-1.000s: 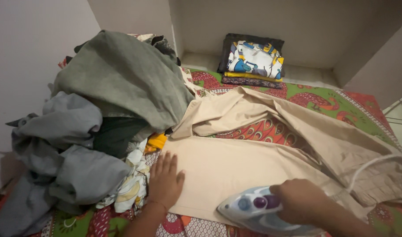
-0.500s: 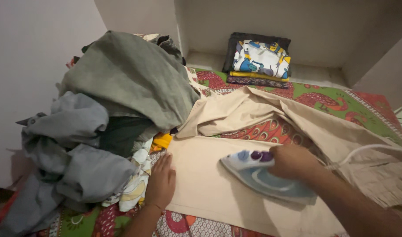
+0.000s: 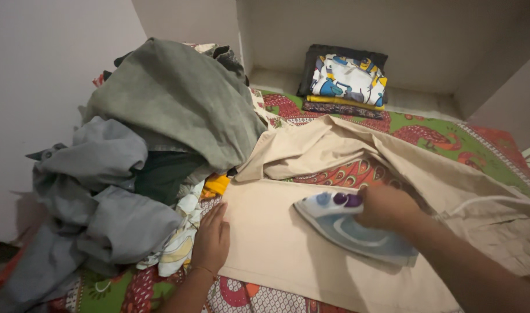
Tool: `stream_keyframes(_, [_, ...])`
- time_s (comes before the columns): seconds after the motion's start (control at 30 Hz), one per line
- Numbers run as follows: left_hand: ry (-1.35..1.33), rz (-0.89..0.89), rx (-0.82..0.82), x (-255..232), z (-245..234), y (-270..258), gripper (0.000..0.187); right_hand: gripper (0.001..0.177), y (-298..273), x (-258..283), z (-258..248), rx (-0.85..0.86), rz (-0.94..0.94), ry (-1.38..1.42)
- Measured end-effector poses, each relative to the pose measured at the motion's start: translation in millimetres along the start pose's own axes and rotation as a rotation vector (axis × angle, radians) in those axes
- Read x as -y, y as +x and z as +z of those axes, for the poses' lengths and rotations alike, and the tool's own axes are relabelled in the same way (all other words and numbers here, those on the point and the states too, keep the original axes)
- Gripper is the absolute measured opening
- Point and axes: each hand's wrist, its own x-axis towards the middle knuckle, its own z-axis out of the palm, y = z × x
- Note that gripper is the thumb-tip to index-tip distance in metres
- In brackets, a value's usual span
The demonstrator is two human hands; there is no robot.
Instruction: The person irons a beige shirt on a bed. They spread the shirt, smooth it with their hands, and use a steam iron to press the fabric. The person repeatedly adjusts the shirt and continues ironing different sections.
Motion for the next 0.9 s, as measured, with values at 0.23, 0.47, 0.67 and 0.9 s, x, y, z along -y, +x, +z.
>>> stream_keyframes(0.23, [-0.022, -0.039, 0.011, -0.2, -1.7, -0.1, 0.045, 0.037, -46.4, 21.7, 18.6, 0.045, -0.150, -0.025])
stream_keyframes(0.47, [-0.064, -0.103, -0.007, 4.1, 0.7, -0.8, 0.045, 0.033, -74.1, 46.3, 24.4, 0.117, -0.279, -0.053])
stream_keyframes(0.67, [-0.200, -0.123, -0.061, 2.8, -2.7, -2.6, 0.045, 0.033, -66.8, 71.9, 17.8, 0.114, -0.346, -0.065])
stream_keyframes(0.9, [-0.280, -0.153, -0.107, 4.4, -4.1, -1.3, 0.043, 0.033, -29.1, 99.9, 6.2, 0.021, -0.378, -0.059])
